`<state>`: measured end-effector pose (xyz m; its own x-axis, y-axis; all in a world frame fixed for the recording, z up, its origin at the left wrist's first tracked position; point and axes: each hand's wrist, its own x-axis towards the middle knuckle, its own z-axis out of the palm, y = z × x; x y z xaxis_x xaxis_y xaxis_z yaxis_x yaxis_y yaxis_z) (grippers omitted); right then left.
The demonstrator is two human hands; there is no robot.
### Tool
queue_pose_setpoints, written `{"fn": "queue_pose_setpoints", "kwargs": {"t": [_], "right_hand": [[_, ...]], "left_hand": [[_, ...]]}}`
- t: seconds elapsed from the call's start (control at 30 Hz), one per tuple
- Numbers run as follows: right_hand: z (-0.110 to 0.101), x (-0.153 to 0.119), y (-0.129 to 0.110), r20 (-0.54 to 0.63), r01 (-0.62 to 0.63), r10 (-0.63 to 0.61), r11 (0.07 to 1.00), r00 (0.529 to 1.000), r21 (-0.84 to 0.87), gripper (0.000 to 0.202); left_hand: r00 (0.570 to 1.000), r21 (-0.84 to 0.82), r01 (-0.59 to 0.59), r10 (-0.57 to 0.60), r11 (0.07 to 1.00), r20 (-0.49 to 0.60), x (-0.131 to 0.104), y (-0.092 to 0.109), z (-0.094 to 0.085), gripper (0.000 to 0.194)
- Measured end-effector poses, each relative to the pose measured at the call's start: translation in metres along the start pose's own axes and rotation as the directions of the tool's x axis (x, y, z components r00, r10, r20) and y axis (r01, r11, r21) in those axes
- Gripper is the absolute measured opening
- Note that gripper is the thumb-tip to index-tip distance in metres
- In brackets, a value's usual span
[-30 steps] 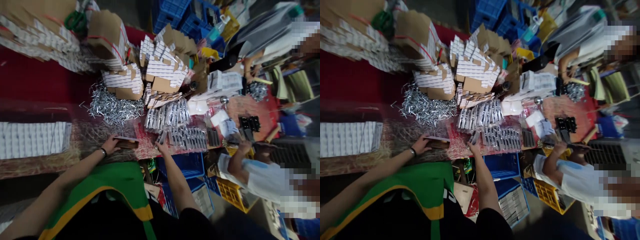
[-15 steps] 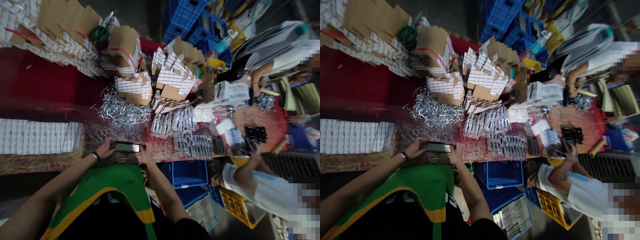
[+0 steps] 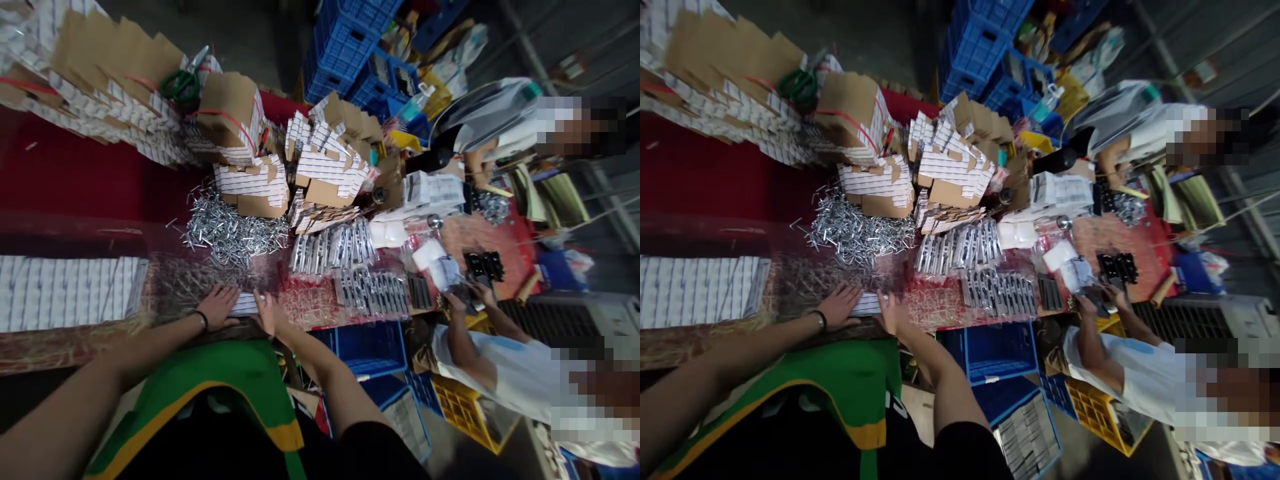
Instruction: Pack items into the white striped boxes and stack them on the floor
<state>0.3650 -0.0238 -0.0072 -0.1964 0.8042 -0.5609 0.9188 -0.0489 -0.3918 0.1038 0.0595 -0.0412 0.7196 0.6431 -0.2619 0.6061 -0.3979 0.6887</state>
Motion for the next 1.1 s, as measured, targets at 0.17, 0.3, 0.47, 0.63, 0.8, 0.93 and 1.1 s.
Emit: {"fn": "queue_pose_setpoints", "kwargs": {"t": [0.17, 0.3, 0.47, 0.63, 0.8, 0.93, 1.1], "right_hand": [[-0.003, 0.007, -0.003, 0.037, 0.028, -0.027, 0.999, 0.999, -0.025, 0.085], [0.004, 0.003, -0.006, 0.012, 0.038, -0.037, 0.999, 0.999, -0.034, 0.103], [-0.010, 0.013, -0.010, -0.066, 0.043, -0.045, 0.999, 0.997, -0.029, 0.096], [-0.125, 0.106, -0.002, -0.268, 0.005, 0.015, 0.997, 0.963, 0.076, 0.043], [-0.242, 0.218, -0.014, -0.564, -0.310, 0.301, 0.947, 0.769, 0.083, 0.103], [-0.281, 0.251, -0.015, -0.520, -0.415, 0.407, 0.903, 0.751, 0.108, 0.133], [-0.294, 0.226, -0.013, -0.488, -0.395, 0.379, 0.916, 0.786, 0.074, 0.118]], "left_hand": [[0.996, -0.013, 0.055, -0.054, 0.998, 0.076, 0.023, 0.009, 0.008, 0.068], [0.997, 0.016, 0.042, -0.043, 0.999, 0.063, 0.012, 0.014, 0.018, 0.074], [0.996, 0.097, 0.070, -0.075, 0.993, 0.042, 0.020, 0.038, 0.026, 0.068], [0.981, 0.155, 0.181, -0.190, 0.971, 0.044, 0.014, 0.035, -0.006, 0.061], [0.767, 0.091, 0.614, -0.566, 0.784, -0.300, -0.062, -0.016, -0.062, 0.051], [0.491, -0.016, 0.811, -0.696, 0.585, -0.524, -0.104, -0.054, -0.101, 0.051], [0.365, -0.174, 0.778, -0.660, 0.603, -0.657, -0.062, -0.050, -0.110, 0.063]]}}
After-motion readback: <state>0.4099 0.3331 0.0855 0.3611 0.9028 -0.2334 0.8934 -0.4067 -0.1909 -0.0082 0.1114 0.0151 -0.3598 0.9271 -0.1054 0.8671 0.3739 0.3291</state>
